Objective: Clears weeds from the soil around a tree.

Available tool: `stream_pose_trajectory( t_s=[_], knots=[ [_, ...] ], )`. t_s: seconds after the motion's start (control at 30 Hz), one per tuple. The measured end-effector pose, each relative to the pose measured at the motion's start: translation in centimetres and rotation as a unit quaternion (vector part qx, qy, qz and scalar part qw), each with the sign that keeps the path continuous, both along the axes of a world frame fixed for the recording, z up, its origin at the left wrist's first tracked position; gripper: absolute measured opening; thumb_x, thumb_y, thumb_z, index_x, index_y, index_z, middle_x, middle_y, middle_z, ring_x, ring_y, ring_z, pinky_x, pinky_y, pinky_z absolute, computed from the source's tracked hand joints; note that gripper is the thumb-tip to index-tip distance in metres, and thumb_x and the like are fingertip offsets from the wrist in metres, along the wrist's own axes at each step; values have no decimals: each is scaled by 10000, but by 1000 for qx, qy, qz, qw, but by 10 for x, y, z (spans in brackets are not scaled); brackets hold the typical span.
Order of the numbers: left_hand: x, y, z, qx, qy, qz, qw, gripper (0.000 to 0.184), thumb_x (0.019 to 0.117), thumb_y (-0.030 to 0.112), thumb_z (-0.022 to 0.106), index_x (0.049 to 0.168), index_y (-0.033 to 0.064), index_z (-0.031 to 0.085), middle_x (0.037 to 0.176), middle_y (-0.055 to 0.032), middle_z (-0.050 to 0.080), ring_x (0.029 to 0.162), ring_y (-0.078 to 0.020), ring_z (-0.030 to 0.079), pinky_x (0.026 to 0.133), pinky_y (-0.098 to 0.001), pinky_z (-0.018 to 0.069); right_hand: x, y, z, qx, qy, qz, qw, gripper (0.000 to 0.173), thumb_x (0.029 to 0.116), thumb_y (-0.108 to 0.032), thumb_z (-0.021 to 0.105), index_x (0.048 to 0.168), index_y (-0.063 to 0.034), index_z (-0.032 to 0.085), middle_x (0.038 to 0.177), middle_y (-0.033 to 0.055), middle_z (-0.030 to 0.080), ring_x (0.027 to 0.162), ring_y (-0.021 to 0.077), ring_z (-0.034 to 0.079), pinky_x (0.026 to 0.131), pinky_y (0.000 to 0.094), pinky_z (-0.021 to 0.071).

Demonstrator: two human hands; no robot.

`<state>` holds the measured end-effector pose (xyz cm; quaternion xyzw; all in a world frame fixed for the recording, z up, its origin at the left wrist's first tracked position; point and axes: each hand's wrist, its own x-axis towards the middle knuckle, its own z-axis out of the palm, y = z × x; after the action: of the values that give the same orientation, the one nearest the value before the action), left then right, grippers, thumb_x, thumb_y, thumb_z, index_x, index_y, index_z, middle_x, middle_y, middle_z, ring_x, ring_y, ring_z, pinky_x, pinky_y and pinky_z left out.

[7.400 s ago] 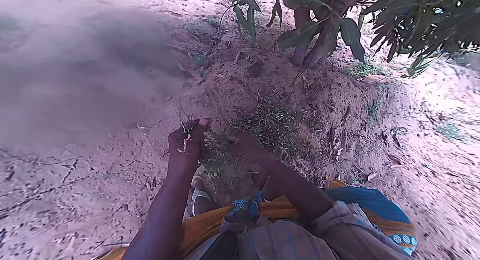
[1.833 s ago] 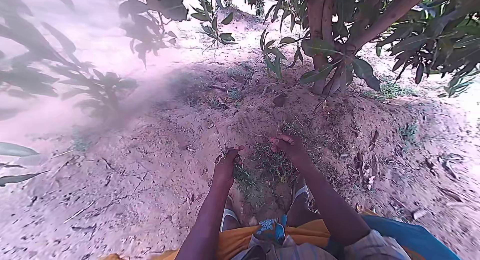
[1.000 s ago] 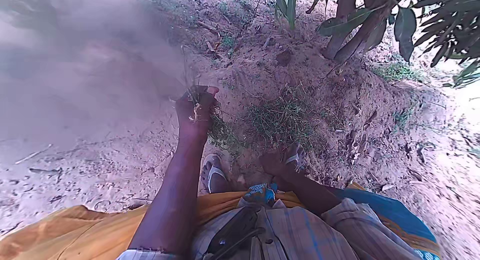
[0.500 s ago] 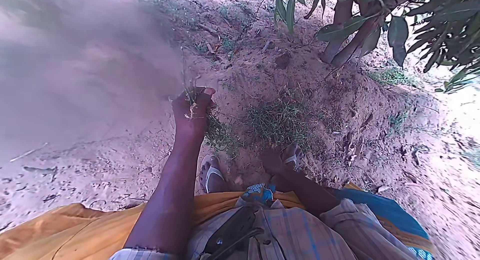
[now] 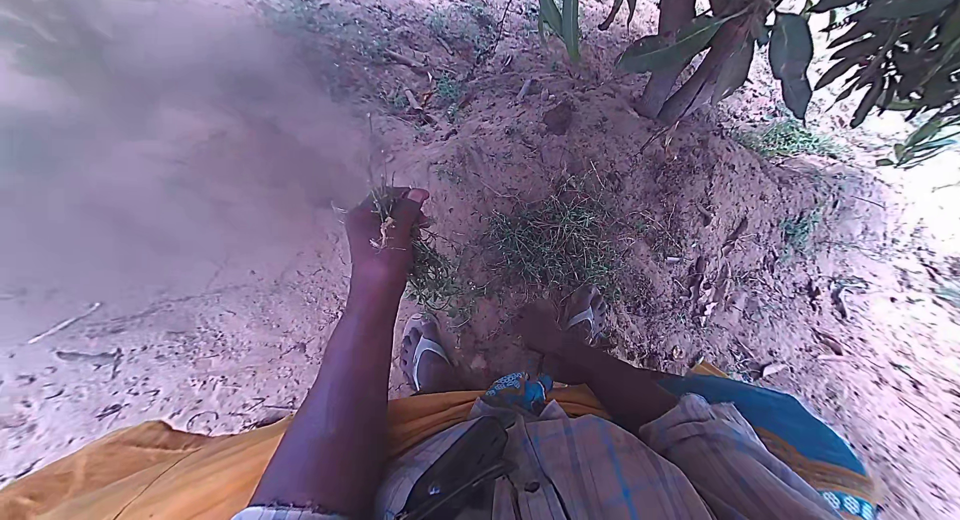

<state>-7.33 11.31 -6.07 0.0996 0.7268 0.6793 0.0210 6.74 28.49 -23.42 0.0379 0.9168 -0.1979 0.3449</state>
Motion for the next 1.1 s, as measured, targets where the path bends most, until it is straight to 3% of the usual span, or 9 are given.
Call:
stream_pose_trajectory(
  t_s=[0.2,0.3,0.5,0.6,0.73,0.83,0.9,1.0,1.1],
  knots=[
    [1,4,-2,-10,-3,-7,1000,87,1013,116,560,988,100,642,712,156,578,609,80,540,607,-109,472,-28,18,35,-55,40,-54,996,377,1075,-115,406,1358,29,611,1417,240,585,1356,371,532,1136,530,387],
    [-1,3,-2,-81,-3,-26,996,116,1009,136,583,1022,50,660,739,104,578,614,70,521,611,-125,459,-39,21,56,-197,59,-159,966,329,1061,-48,430,1287,45,651,1233,214,674,1069,233,657,985,379,490],
    [3,12,4,-317,-65,-179,929,180,992,62,646,1156,51,718,1010,-177,700,881,-300,629,808,-548,467,-53,23,113,-391,175,-331,841,190,1006,20,578,1177,73,643,955,113,698,715,73,625,681,224,533],
    [6,14,0,-298,-65,-197,932,191,989,38,632,1162,50,712,923,-123,684,747,-197,577,711,-430,468,-50,23,121,-458,224,-370,777,99,1004,16,588,1077,49,646,823,49,707,620,41,616,604,190,519],
    [18,18,-3,-188,-80,-225,953,163,1001,103,639,1135,35,704,815,2,650,639,-12,503,613,-209,429,-48,11,129,-504,222,-365,750,104,1002,46,540,1026,51,641,779,32,699,603,35,604,596,182,509],
    [23,23,-6,-156,-80,-220,960,117,999,128,649,1028,27,701,747,25,631,616,10,535,594,-181,457,-46,0,135,-514,210,-342,758,134,1000,60,518,983,42,650,750,18,695,589,22,601,576,166,501],
    [21,23,-9,-153,-63,-189,968,129,1007,119,634,950,14,684,705,29,591,593,6,505,581,-185,435,-46,4,138,-473,206,-321,794,154,1011,42,512,1086,54,646,813,45,693,613,32,599,588,178,500],
    [13,15,-11,-154,-24,-119,980,172,1030,119,579,946,-10,656,754,8,570,660,-16,496,663,-233,427,-46,44,142,-315,203,-290,881,253,1062,-68,529,1281,21,621,980,129,704,728,117,631,681,271,531],
    [5,9,-11,-151,-18,-64,986,214,1060,127,520,1034,-32,661,904,-54,640,770,-40,534,760,-280,446,-42,86,145,-159,115,-264,944,296,1094,-119,477,1316,46,580,1079,196,683,829,183,639,781,335,531]
  ],
)
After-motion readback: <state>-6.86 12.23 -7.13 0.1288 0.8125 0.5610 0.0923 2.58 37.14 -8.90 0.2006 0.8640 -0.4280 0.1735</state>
